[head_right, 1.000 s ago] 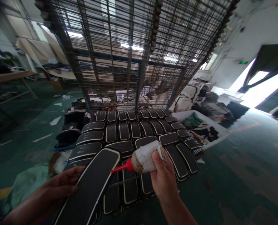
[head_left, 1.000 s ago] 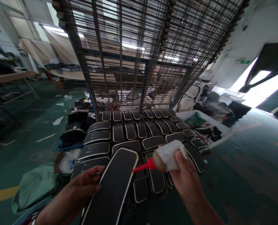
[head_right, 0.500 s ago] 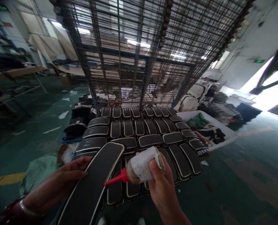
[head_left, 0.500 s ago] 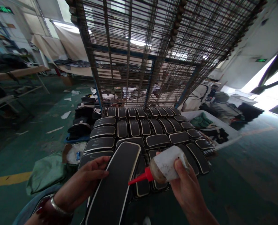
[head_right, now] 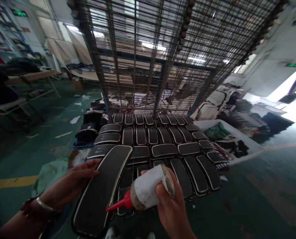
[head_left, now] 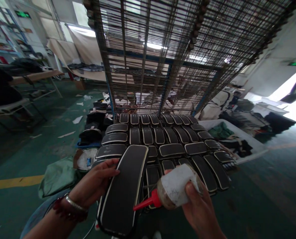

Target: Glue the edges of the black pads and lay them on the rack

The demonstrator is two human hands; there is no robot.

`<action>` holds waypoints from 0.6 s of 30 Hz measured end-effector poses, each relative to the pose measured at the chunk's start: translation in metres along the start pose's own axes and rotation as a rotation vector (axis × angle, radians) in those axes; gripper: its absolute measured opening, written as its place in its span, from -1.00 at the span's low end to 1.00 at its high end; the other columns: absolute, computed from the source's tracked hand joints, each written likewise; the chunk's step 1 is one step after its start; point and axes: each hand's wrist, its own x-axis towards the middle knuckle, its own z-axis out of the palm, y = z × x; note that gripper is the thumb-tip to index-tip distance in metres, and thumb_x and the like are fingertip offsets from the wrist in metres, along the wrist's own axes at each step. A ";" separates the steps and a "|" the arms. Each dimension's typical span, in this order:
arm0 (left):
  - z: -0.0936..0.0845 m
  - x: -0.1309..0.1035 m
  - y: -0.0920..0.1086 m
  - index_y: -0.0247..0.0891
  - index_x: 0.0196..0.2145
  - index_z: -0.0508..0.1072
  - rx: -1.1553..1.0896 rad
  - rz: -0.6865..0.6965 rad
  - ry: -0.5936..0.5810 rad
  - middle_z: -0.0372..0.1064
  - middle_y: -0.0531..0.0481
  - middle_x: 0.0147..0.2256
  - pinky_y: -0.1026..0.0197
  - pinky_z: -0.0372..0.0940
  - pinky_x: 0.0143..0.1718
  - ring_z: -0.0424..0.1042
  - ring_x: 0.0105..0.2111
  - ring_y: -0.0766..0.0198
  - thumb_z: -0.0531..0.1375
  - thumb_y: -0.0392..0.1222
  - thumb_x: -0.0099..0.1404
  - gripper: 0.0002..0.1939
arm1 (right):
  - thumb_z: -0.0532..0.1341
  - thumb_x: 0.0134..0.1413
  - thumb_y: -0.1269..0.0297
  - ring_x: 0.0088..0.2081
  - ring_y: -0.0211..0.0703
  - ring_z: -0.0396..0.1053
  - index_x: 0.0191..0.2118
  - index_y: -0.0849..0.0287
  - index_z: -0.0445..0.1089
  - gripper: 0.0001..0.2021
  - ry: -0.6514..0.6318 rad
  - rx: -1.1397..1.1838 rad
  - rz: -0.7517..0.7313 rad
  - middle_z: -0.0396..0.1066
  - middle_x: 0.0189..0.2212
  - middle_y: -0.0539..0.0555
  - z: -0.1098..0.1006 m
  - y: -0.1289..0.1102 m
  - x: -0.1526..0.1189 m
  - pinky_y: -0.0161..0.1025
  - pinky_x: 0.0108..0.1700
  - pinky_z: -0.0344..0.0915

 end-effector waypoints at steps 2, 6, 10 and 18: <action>0.001 0.001 0.002 -0.33 -0.15 0.45 -0.003 0.006 0.024 0.58 -0.13 -0.33 0.13 0.51 -0.36 0.58 -0.42 0.15 0.24 -0.52 0.12 -0.68 | 0.37 0.08 0.06 -0.09 0.19 0.45 -0.01 0.07 0.46 -0.62 -0.018 -0.013 -0.007 0.52 -0.14 0.23 0.001 -0.001 0.000 0.05 -0.09 0.42; -0.001 0.002 0.005 -0.31 -0.17 0.45 -0.037 0.034 0.087 0.57 -0.10 -0.37 0.13 0.52 -0.40 0.59 -0.44 0.14 0.21 -0.56 0.13 -0.68 | 0.38 0.07 0.06 -0.13 0.17 0.47 -0.02 0.05 0.46 -0.63 -0.037 -0.029 -0.012 0.53 -0.16 0.22 0.002 -0.002 -0.001 0.02 -0.14 0.43; -0.006 0.004 0.007 -0.31 -0.21 0.45 -0.061 0.060 0.138 0.56 -0.07 -0.42 0.15 0.52 -0.43 0.59 -0.47 0.15 0.18 -0.57 0.14 -0.70 | 0.39 0.05 0.06 -0.14 0.18 0.47 -0.01 0.06 0.45 -0.60 -0.015 -0.037 -0.026 0.52 -0.15 0.23 0.001 0.001 0.000 0.02 -0.15 0.44; -0.009 0.005 0.003 -0.35 -0.35 0.41 -0.279 0.096 0.320 0.49 0.03 -0.54 0.34 0.47 -0.57 0.53 -0.59 0.31 0.12 -0.62 0.18 -0.77 | 0.34 0.12 0.04 -0.07 0.20 0.44 0.08 -0.05 0.37 -0.58 0.030 0.011 -0.047 0.47 -0.03 0.22 -0.013 0.000 0.007 0.09 -0.13 0.44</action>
